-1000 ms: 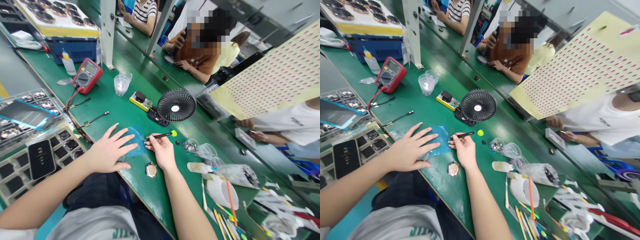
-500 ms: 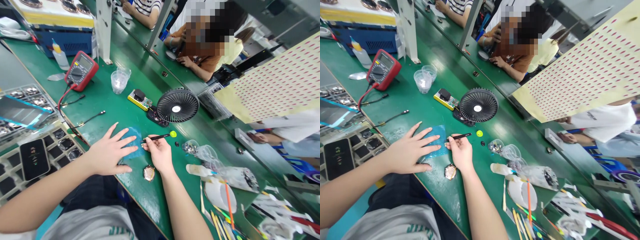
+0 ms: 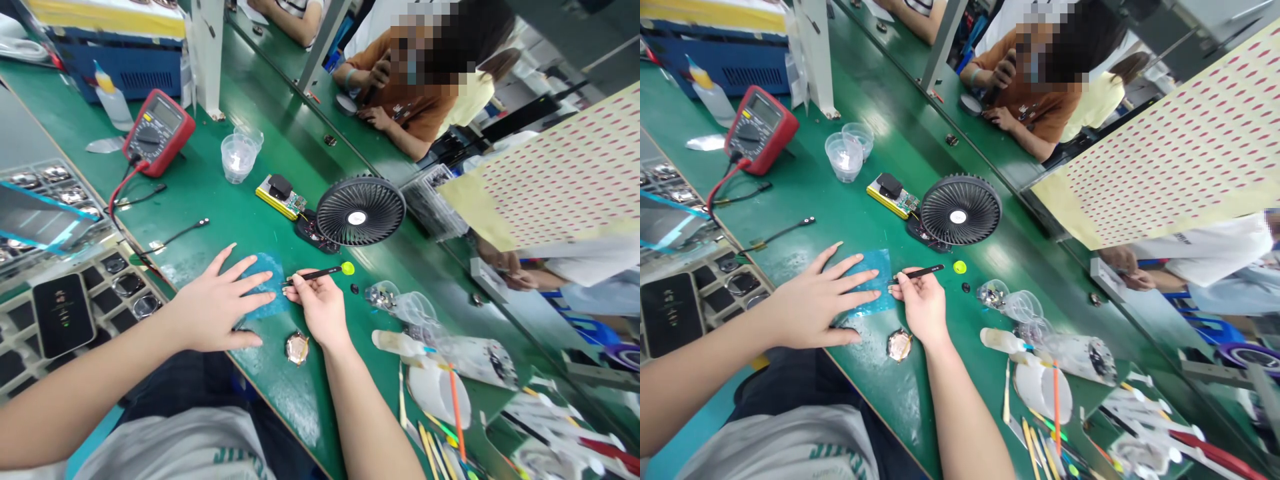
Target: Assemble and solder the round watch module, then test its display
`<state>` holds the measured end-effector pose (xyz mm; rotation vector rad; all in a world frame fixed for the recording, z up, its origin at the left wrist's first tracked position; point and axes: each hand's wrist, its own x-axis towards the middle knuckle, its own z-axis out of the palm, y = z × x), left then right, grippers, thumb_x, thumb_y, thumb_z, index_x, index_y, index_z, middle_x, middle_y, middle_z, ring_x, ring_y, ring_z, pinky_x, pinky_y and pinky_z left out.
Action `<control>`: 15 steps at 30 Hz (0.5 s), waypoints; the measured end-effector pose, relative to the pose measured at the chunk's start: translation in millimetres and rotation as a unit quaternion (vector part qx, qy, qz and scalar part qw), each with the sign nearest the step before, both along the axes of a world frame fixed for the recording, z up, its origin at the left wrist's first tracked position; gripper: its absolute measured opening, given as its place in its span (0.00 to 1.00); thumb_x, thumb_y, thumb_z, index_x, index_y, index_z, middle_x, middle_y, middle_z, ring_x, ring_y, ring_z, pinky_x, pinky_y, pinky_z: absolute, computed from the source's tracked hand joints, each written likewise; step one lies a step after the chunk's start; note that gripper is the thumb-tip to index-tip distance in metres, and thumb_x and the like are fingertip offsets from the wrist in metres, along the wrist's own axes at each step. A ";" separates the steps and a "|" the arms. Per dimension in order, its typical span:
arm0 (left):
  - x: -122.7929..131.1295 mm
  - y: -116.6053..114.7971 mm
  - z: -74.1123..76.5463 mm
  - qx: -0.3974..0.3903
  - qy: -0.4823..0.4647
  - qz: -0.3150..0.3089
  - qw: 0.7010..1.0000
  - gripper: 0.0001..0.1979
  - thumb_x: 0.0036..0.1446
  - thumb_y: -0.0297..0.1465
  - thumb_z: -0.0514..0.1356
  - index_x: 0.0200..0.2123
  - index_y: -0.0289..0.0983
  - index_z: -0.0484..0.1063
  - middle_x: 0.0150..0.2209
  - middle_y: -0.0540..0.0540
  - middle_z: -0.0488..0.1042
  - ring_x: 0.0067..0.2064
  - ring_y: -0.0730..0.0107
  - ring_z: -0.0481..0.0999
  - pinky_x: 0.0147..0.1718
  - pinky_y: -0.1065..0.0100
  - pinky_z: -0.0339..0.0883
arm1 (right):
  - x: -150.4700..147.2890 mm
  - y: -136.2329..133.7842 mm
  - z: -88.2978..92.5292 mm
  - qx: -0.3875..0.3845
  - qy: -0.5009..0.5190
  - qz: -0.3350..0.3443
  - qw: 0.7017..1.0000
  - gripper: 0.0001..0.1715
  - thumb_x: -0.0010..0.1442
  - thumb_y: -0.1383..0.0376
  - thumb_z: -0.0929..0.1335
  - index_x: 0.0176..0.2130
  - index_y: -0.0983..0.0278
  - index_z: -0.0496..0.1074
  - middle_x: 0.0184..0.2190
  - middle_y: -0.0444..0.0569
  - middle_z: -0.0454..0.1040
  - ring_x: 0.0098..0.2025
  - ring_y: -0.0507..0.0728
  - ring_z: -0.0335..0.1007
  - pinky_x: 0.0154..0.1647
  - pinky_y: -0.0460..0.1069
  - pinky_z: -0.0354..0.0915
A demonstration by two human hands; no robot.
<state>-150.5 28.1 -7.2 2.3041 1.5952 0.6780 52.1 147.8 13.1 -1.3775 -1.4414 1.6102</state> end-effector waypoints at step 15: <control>-3.2 -3.6 -6.3 0.045 0.062 0.034 0.996 0.44 0.59 0.61 0.60 0.67 0.37 0.67 0.74 0.33 0.58 0.76 0.35 0.50 0.73 0.36 0.32 | 4.6 -3.4 -2.1 0.043 0.119 -0.052 0.991 0.32 0.46 0.45 0.82 0.38 0.62 0.74 0.30 0.44 0.81 0.25 0.51 0.76 0.29 0.47 0.77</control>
